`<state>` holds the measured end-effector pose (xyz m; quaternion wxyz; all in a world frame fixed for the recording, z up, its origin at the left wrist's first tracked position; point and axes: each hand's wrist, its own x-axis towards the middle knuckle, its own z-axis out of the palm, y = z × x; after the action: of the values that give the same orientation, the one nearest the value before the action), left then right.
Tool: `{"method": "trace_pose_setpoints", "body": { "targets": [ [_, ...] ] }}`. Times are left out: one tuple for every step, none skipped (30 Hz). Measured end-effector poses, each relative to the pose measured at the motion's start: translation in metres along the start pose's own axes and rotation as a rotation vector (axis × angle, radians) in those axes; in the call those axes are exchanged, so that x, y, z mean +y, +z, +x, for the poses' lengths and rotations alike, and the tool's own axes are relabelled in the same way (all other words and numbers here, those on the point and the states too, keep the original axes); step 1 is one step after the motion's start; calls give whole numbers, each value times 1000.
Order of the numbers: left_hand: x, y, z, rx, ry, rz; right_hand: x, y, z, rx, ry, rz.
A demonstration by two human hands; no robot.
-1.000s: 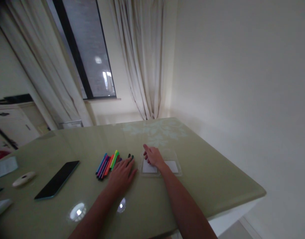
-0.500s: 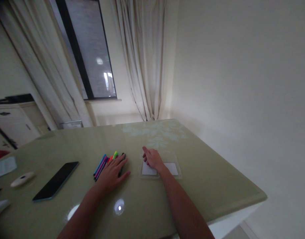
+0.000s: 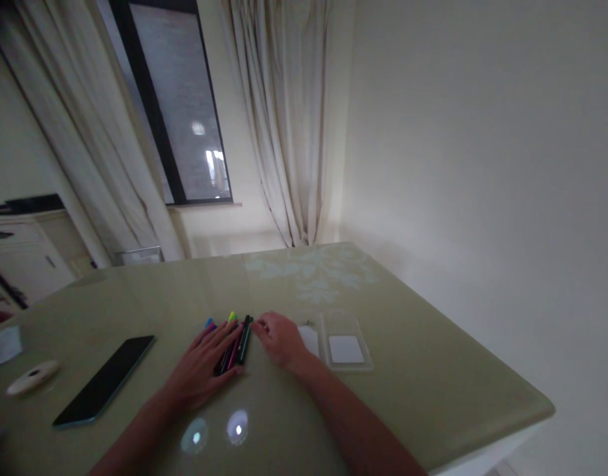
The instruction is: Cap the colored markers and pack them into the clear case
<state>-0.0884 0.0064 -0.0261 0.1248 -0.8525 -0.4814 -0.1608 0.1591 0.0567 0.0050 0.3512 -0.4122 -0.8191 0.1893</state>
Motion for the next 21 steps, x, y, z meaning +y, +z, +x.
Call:
{"method": "trace_pose_setpoints", "body": {
  "targets": [
    [-1,2,3,-3,1,-23,-4,8,6,-21,-20,0],
    [-2,4,6,-8,-3,-45,-7,15,13,-40,-32,-15],
    [-2,5,8,-17,-13,-65,-9,23,21,-56,-32,-47],
    [-3,6,11,-29,-25,-83,-10,30,31,-74,-26,-87],
    [-3,6,13,-42,-38,-97,-10,37,41,-94,-14,-124],
    [-4,7,15,-52,-52,-109,-10,44,50,-118,0,-150],
    [-4,7,16,-57,-67,-120,-9,51,60,-151,6,-166],
    [-5,7,16,-55,-82,-130,-9,58,68,-190,7,-172],
    [-5,7,16,-47,-98,-138,-8,65,74,-230,9,-172],
    [-5,8,16,-35,-114,-145,-8,72,79,-263,12,-169],
    [-5,8,16,-21,-130,-150,-8,78,82,-280,17,-165],
    [-5,9,15,-4,-141,-153,-9,83,84,-283,25,-159],
    [-5,9,15,12,-146,-157,-9,88,84,-278,30,-149],
    [-5,10,15,26,-147,-161,-10,91,84,-270,31,-130],
    [-5,10,15,36,-144,-164,-10,93,84,-261,24,-101],
    [-5,10,15,41,-138,-168,-10,94,84,-249,16,-63],
    [-6,11,14,39,-127,-173,-10,93,84,-232,14,-21],
    [-6,11,14,30,-112,-178,-11,90,85,-201,23,19],
    [-6,11,14,19,-98,-181,-11,84,85,-154,44,54],
    [-7,10,14,8,-88,-183,-10,77,86,-99,73,81],
    [-7,10,14,0,-85,-182,-9,66,86,-45,105,97]
  ]
}}
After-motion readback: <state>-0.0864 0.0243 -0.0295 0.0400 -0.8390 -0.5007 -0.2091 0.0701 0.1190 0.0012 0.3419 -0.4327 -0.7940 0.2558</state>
